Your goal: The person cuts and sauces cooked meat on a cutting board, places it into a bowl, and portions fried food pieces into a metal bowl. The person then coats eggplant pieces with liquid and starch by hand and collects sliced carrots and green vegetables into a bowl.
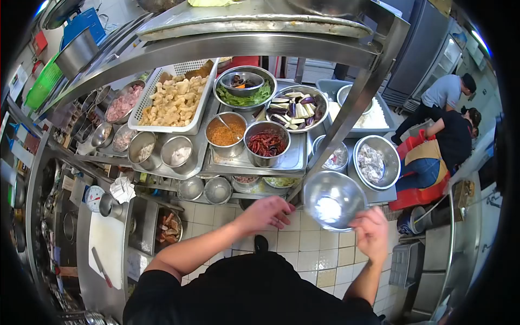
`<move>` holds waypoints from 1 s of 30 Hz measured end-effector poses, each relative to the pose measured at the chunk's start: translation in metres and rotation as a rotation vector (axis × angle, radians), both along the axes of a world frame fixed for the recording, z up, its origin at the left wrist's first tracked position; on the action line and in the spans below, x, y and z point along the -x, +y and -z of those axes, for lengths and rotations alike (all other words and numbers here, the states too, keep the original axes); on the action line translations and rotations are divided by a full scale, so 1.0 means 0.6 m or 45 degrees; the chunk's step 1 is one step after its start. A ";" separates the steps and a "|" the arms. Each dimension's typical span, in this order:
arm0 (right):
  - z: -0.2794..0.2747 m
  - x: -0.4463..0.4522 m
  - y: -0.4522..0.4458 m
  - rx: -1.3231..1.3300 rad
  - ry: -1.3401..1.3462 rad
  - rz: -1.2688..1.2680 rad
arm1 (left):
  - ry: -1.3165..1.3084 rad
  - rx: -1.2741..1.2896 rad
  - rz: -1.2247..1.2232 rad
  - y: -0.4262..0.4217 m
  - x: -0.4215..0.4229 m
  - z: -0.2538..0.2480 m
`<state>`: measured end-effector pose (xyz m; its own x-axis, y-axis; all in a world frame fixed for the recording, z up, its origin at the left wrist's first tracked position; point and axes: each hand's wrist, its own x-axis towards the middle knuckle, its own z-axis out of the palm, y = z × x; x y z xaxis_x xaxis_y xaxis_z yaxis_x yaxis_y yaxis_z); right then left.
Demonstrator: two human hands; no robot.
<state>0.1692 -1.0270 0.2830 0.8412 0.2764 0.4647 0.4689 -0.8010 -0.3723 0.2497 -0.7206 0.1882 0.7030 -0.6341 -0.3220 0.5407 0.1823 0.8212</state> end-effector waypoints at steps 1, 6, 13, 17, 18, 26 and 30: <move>-0.008 -0.016 0.024 0.025 0.007 -0.113 | 0.073 0.036 -0.057 0.020 -0.001 -0.029; -0.029 -0.131 0.141 0.170 -0.180 -0.488 | 0.073 -0.070 -0.456 0.114 -0.036 -0.097; -0.078 -0.278 -0.066 -1.518 -0.028 -0.842 | -0.127 -0.158 -0.936 0.250 -0.101 -0.093; 0.003 -0.604 -0.065 -1.082 0.327 -0.181 | -0.203 -0.214 -1.207 0.231 -0.145 -0.114; 0.037 -0.651 -0.019 -0.695 0.351 -0.219 | -0.228 -0.223 -1.240 0.228 -0.162 -0.106; 0.116 -0.651 0.206 0.592 0.570 0.193 | -1.491 -1.382 -1.372 0.197 -0.255 -0.133; 0.089 -0.635 0.227 0.635 0.669 0.244 | -1.704 -1.248 -1.127 0.141 -0.275 -0.127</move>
